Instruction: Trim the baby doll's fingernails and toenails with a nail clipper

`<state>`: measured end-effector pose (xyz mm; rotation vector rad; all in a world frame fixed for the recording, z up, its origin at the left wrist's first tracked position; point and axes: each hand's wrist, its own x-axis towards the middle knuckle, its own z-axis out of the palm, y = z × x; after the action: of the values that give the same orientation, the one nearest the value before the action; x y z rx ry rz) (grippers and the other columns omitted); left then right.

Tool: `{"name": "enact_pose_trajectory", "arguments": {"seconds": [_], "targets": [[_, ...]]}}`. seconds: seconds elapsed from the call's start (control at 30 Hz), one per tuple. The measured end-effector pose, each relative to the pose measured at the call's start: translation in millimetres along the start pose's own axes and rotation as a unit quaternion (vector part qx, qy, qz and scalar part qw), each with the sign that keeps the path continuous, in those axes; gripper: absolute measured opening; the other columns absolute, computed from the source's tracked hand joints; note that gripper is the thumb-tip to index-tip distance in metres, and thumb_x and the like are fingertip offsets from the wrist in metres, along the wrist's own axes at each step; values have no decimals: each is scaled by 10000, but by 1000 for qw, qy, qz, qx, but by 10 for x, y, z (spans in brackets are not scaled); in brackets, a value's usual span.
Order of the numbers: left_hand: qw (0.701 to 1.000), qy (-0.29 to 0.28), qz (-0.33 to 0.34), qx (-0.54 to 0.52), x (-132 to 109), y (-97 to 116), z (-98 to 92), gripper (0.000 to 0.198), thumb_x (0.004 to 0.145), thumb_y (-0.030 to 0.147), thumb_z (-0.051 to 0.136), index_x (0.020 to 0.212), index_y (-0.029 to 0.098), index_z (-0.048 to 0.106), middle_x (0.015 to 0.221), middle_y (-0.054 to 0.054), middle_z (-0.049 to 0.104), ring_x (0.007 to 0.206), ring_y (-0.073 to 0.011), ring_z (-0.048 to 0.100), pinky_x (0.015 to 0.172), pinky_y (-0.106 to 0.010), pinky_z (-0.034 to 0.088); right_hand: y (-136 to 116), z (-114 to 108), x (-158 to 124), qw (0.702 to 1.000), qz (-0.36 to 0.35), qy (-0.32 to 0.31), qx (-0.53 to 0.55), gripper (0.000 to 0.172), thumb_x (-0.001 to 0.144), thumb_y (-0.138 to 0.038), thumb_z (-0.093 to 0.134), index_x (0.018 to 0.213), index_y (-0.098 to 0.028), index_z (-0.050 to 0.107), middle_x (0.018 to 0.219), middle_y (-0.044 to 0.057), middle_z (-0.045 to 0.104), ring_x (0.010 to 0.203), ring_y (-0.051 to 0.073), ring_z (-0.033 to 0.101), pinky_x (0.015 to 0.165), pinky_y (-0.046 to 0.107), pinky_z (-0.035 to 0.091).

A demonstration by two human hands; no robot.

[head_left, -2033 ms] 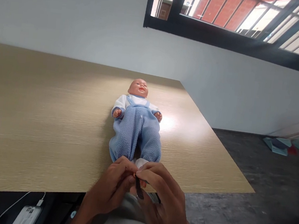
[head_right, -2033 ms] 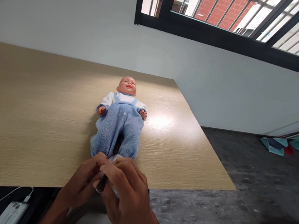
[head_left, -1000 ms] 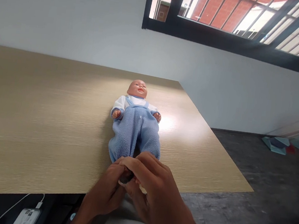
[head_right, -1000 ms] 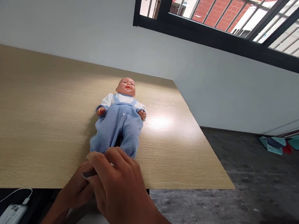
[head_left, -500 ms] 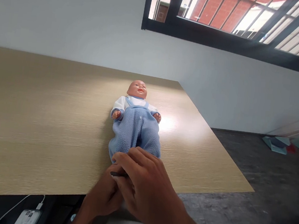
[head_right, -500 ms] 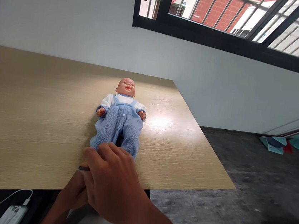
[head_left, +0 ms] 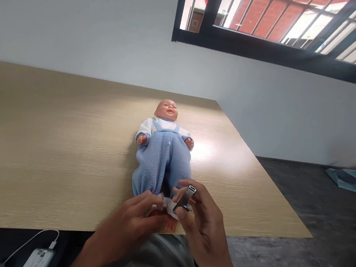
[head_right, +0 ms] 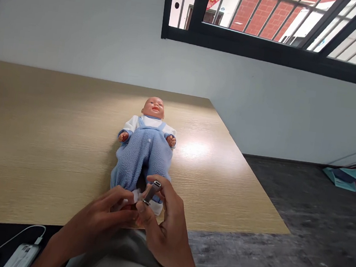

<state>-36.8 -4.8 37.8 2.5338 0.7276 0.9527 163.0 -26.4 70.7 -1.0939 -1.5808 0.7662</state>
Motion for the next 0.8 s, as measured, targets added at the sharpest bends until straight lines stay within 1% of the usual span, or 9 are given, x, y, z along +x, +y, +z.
{"name": "enact_pose_trajectory", "arguments": {"seconds": [0.07,0.17,0.23,0.33,0.5,0.6,0.67,0.73,0.8], "targets": [[1000,3,-24,10,-54,1,8,226,1062,169,495,1131,211,706,1072,-76,646,886,-189,629,754,-293,563,30,25,-16,1000,6,-2,17,307,1002,-393,650,1268,-252,593,897,0,674,882,173,727,878,293,605],[997,23,-64,46,-166,-54,21,223,1068,207,505,1206,217,680,1133,-100,630,1015,-226,649,833,-343,598,101,27,-80,999,26,-27,15,324,1004,-413,645,1289,-271,584,944,22,688,902,188,720,788,270,597],[996,37,-51,58,-221,-118,30,225,1066,203,516,1228,209,672,1144,-109,647,1072,-242,646,870,-366,602,173,14,-141,999,21,-46,-15,355,993,-421,662,1315,-297,578,987,27,702,894,191,714,810,290,587],[997,66,6,45,-235,-197,37,236,1053,174,554,1262,187,662,1099,-103,683,1004,-216,659,834,-337,602,295,8,-222,997,-7,-74,-33,409,976,-417,685,1356,-315,573,1029,36,712,892,198,706,841,321,584],[988,152,3,40,-150,-167,91,261,1034,151,584,1279,179,669,1154,-119,676,1043,-208,657,881,-330,601,380,68,-243,991,-32,-75,103,424,1002,-424,673,1389,-308,544,1023,38,694,892,180,711,794,290,621],[975,221,-18,25,-79,-92,194,259,993,114,625,1237,169,688,1137,-110,661,1037,-198,646,890,-321,591,353,93,-198,989,-71,-18,130,408,1010,-423,673,1370,-266,563,1008,42,688,937,172,716,899,300,633],[965,260,-26,13,-38,-59,269,241,963,81,646,1182,164,702,1108,-94,654,1008,-179,643,885,-301,586,349,82,-167,985,-122,18,118,385,1015,-405,666,1352,-241,580,1026,55,692,979,186,718,1026,386,613],[958,284,-23,8,-16,-48,324,244,951,68,654,1173,159,703,1103,-91,652,996,-172,641,878,-292,585,374,45,-146,981,-171,13,89,366,1023,-350,657,1363,-242,576,1073,73,714,1040,212,728,1081,467,589],[956,293,-17,7,-12,-55,352,271,950,71,660,1202,161,698,1105,-94,657,995,-176,645,868,-296,590,418,-8,-140,978,-202,-18,51,401,1019,-302,664,1401,-255,550,1133,92,740,1105,233,736,1046,463,615]]}}
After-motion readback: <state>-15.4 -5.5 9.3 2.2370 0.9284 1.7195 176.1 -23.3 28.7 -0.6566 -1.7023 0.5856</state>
